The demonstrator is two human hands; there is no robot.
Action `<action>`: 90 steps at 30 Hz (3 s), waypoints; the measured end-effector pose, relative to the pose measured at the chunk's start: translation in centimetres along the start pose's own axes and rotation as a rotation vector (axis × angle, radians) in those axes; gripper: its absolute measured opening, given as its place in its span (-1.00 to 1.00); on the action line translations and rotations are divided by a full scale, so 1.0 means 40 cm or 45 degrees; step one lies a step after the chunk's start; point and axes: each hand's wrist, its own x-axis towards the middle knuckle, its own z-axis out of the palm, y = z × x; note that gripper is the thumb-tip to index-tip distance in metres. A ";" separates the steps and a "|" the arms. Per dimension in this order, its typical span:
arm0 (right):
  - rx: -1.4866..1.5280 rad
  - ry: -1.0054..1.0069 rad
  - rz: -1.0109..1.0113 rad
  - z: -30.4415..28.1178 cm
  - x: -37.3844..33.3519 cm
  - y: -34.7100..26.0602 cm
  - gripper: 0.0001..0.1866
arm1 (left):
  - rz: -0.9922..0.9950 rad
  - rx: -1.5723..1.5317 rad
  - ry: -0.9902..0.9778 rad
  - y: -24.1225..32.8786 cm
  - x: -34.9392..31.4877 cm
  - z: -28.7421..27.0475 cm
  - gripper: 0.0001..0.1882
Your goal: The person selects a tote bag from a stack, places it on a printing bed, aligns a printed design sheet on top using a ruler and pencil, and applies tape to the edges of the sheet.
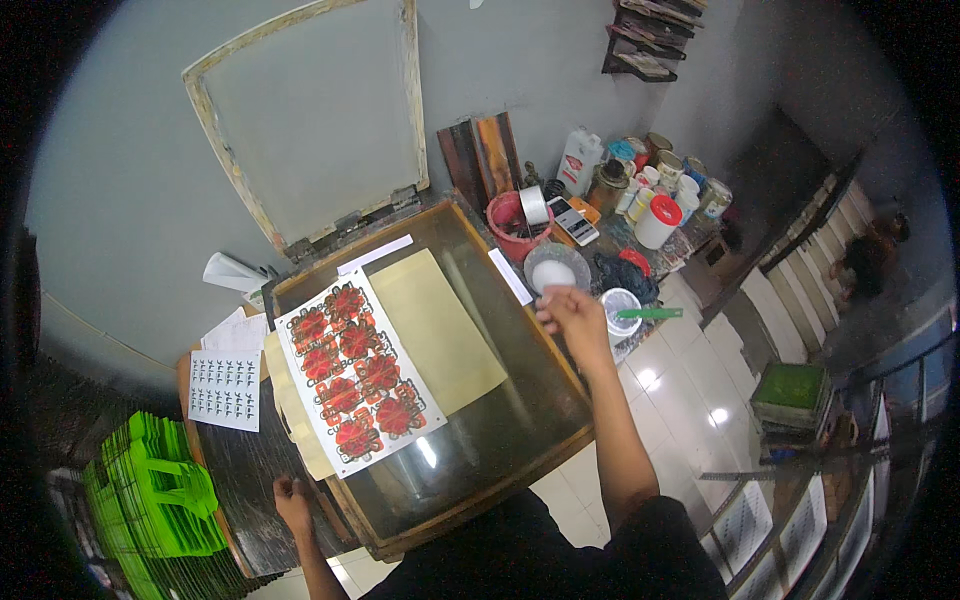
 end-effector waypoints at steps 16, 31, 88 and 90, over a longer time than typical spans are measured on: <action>-0.172 -0.056 -0.065 -0.065 0.689 0.100 -0.76 | 0.022 -0.473 0.289 0.481 -0.387 -0.013 -0.74; 0.046 -0.743 -0.275 -0.024 -0.161 -0.124 -0.73 | 1.287 -0.196 -0.619 1.012 -0.408 0.383 -0.73; -1.140 -1.692 -0.475 0.102 -0.569 -0.015 -0.85 | -0.316 -0.624 -0.927 0.419 -0.825 0.135 -0.70; -1.219 -1.665 -0.551 0.087 -0.576 -0.015 -0.86 | -0.217 -0.393 -0.886 0.386 -0.833 0.191 -0.68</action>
